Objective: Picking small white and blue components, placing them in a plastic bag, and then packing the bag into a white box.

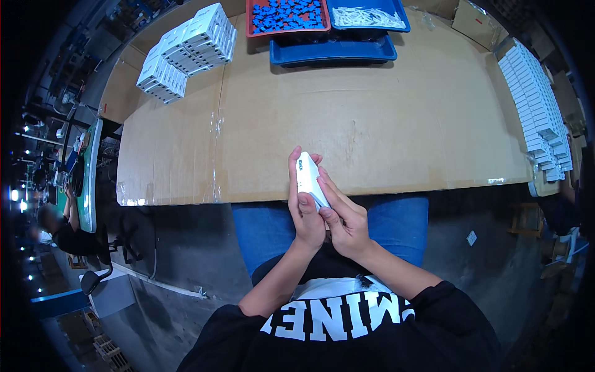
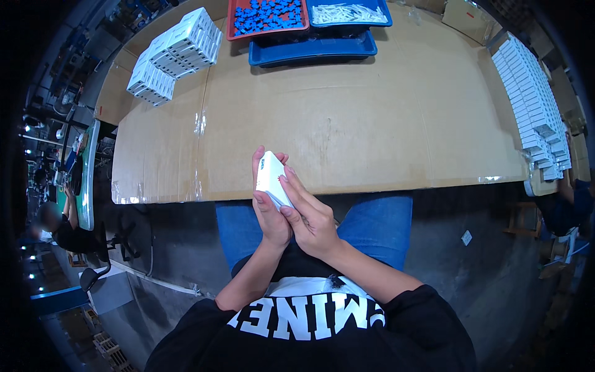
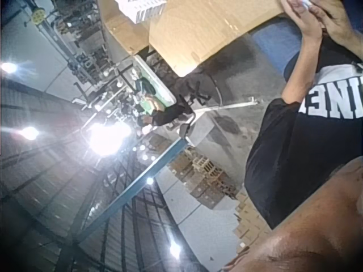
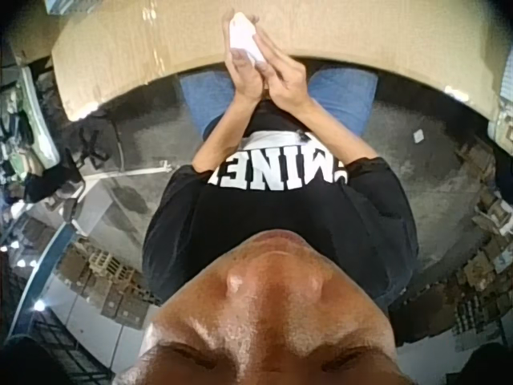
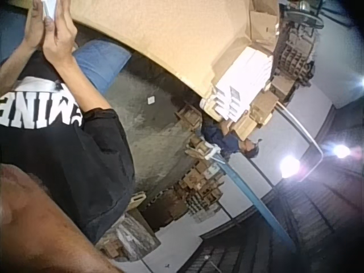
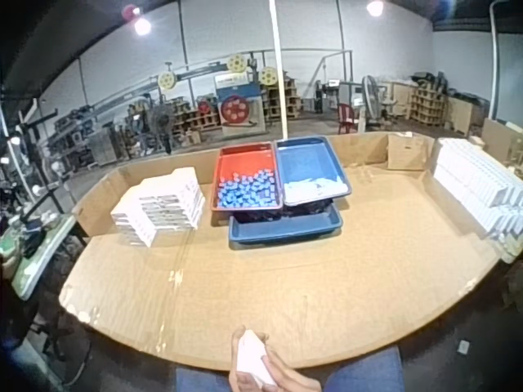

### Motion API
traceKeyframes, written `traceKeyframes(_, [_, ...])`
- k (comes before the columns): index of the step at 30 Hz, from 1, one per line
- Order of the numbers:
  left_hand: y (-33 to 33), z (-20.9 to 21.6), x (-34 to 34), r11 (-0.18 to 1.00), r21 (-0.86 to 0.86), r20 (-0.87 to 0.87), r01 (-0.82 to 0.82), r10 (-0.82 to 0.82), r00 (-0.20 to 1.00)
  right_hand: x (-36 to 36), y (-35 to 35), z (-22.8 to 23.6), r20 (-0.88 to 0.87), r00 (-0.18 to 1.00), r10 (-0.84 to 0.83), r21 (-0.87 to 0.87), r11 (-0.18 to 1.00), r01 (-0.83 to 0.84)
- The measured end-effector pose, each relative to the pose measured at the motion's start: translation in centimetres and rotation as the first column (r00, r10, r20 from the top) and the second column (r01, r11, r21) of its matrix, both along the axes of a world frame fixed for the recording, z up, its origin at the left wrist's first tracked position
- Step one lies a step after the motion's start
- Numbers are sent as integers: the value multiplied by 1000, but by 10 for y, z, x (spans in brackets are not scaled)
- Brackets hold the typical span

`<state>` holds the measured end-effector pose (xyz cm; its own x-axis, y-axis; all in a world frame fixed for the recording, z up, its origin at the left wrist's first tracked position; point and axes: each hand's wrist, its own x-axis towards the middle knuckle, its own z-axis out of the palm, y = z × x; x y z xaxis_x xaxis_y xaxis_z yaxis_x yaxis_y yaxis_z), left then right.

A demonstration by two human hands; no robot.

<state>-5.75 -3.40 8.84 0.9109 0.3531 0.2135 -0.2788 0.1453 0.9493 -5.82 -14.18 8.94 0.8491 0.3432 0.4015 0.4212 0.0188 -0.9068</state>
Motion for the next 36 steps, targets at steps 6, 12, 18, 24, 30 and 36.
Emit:
traceKeyframes(6, [-7, -4, -6, 1000, -21, 4, -11, 11, 1000, -5, 0, -8, 21, 1000, -19, 11, 1000, 19])
traceKeyframes(12, [-6, -7, -10, 999, -32, 13, 7, -6, 1000, -11, 1, -8, -14, 999, -37, 44, 998, 37])
traceKeyframes(18, [-9, -12, -13, 941, -336, 49, 40, -25, 998, -8, -12, -13, -307, 951, -40, 92, 993, 71])
traceKeyframes(24, [0, -10, -4, 950, -310, 12, 34, -32, 999, -3, 1, -8, -90, 993, -78, 70, 994, 84])
traceKeyframes(30, [14, -18, 8, 924, -376, -55, 65, -93, 994, 39, -23, -15, 120, 951, -285, -139, 944, 301])
traceKeyframes(36, [39, -51, 30, 974, -223, -111, -40, 15, 994, 70, -42, -37, -552, 805, -218, 76, 948, 310])
